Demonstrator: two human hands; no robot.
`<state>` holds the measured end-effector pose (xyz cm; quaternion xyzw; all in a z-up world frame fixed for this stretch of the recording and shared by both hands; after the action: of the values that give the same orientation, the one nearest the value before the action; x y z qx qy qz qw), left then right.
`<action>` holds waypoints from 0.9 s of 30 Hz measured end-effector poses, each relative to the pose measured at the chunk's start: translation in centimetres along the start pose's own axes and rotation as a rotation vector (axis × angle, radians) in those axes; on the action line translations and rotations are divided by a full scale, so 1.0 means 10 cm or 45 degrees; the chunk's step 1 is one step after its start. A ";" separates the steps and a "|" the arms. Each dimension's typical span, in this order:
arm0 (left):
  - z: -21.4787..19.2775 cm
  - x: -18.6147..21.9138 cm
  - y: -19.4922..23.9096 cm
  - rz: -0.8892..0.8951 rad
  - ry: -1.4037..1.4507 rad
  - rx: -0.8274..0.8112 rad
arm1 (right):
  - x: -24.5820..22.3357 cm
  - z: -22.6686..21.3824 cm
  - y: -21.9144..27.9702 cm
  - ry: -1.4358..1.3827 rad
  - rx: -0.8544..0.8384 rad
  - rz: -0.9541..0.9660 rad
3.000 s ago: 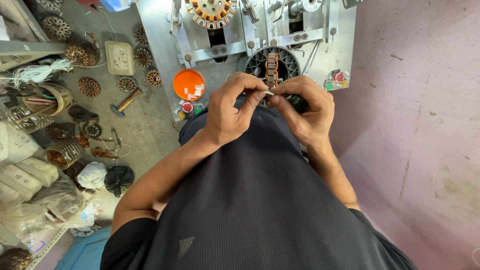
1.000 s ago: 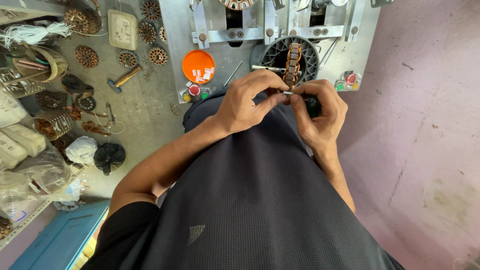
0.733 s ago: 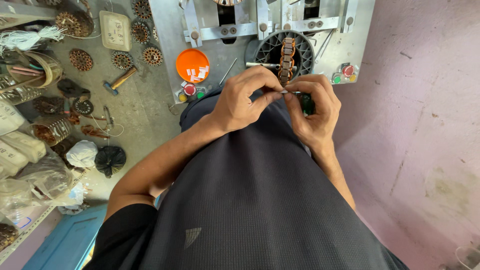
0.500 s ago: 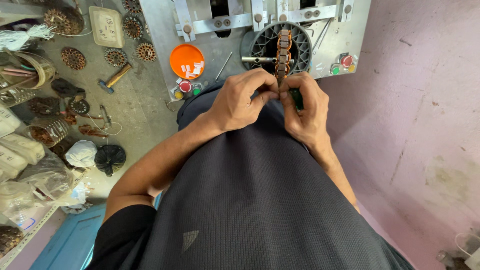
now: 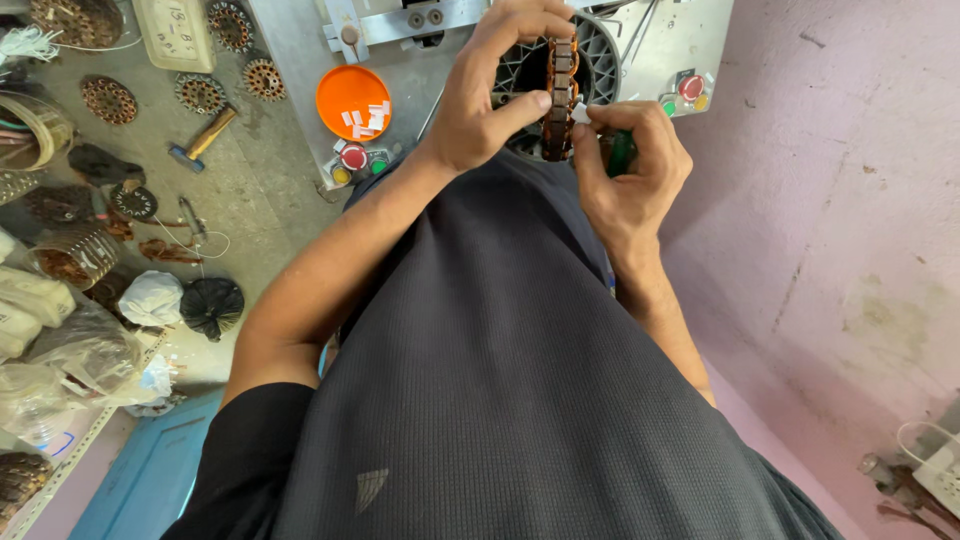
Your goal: The person wires a motor stator by hand using scissors and a screwdriver.
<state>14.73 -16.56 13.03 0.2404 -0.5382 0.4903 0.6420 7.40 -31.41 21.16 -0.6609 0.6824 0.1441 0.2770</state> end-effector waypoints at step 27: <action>0.01 -0.28 -0.12 0.036 0.182 -0.453 | -0.05 0.12 -0.43 0.225 -0.403 -0.102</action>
<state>15.87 -18.18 10.74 0.0802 -0.5725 0.4122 0.7042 11.78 -30.67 21.24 -0.7328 0.6462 0.1800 0.1142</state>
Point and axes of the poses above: each hand's wrist, its own y-axis away from the middle knuckle, its own z-axis out of the palm, x = y × z, the point moved 8 cm from there along -y, towards the middle knuckle, and after that the axes turned 11 degrees about y, right-handed, at the moved point
